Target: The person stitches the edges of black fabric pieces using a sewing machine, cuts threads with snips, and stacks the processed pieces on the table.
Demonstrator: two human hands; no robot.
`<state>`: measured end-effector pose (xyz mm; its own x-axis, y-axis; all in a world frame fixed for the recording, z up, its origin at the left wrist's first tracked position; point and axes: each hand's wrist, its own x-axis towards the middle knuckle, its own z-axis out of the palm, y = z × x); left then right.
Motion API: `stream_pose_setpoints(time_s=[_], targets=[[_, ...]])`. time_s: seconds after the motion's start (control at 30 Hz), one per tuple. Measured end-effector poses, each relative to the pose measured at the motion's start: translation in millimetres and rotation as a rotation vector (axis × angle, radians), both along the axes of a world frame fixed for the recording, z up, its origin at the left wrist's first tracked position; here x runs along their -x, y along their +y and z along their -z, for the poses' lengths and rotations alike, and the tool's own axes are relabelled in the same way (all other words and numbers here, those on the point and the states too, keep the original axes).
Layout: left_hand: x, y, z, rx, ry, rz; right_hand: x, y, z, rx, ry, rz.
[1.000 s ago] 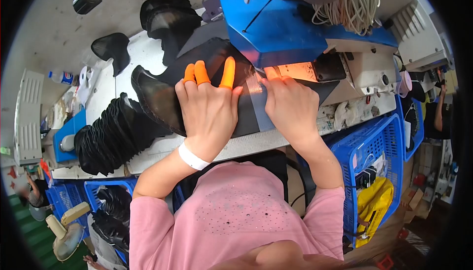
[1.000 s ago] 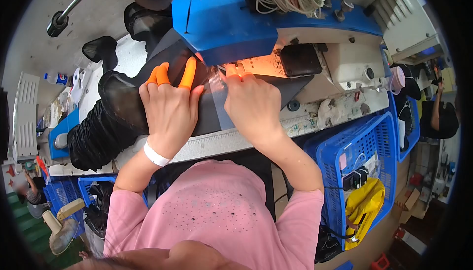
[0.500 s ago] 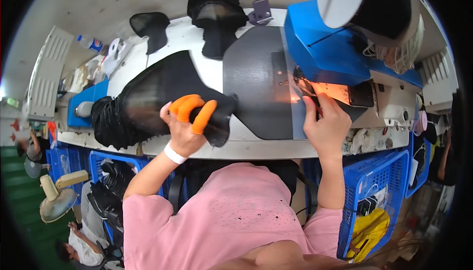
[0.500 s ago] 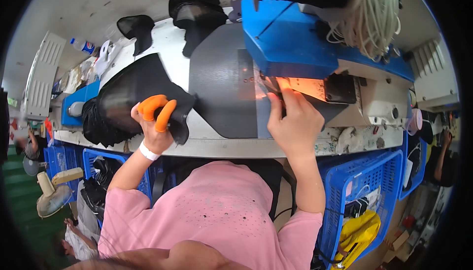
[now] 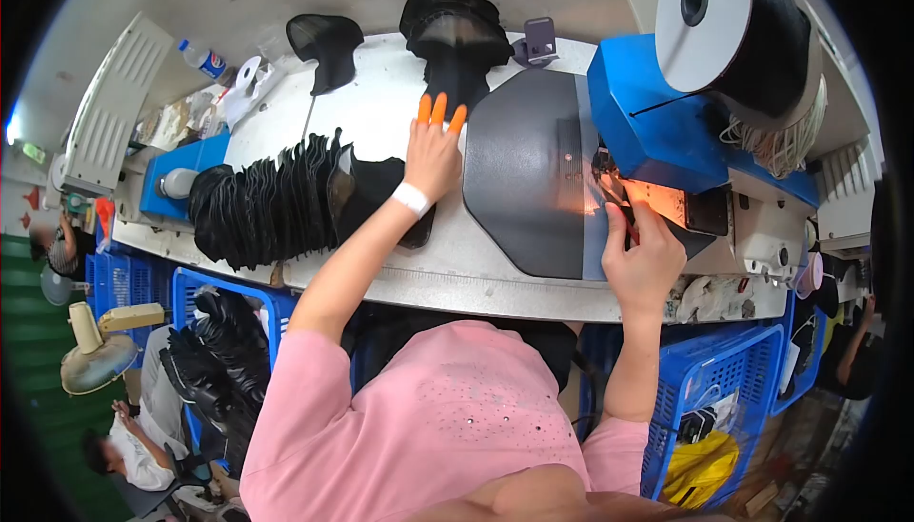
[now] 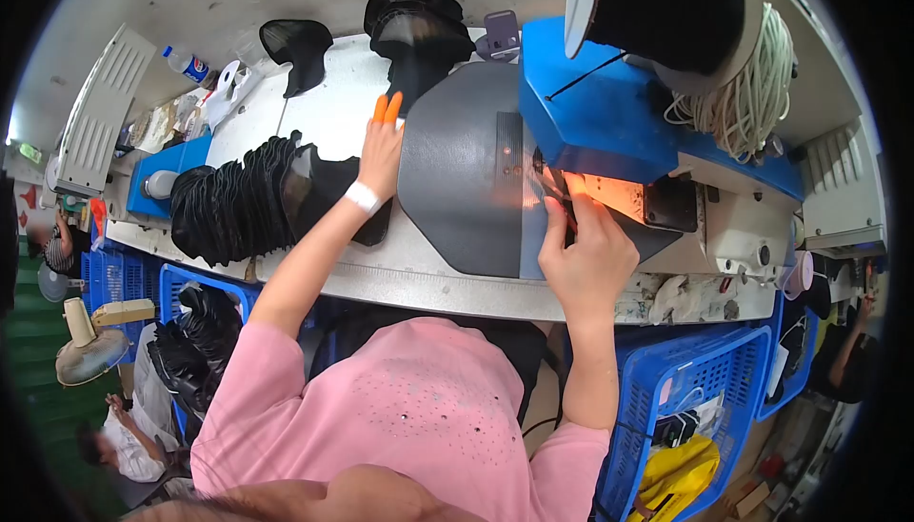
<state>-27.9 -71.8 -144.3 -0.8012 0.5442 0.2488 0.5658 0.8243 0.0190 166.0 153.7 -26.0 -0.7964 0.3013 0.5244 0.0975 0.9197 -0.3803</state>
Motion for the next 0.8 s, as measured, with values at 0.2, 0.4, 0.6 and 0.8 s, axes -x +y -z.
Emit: stream_pose_setpoints(time_s=[0.2,0.4,0.6,0.8], targets=[[47.2,30.2,25.9,-0.155,0.062,-0.057,0.3,0.3,1.4,0.019,0.032,-0.004],[38.6,21.4,22.0,-0.235,0.019,-0.018,0.8,0.1,0.7,0.003,0.037,-0.01],[13.7,0.2,-49.7,-0.751,0.097,-0.075,-4.9,-1.4,-5.3,0.144,0.064,-0.056],[-46.7,1.5,-147.6,-0.891,0.016,0.236,-27.2,-2.7,-22.2,0.299,-0.014,-0.126]])
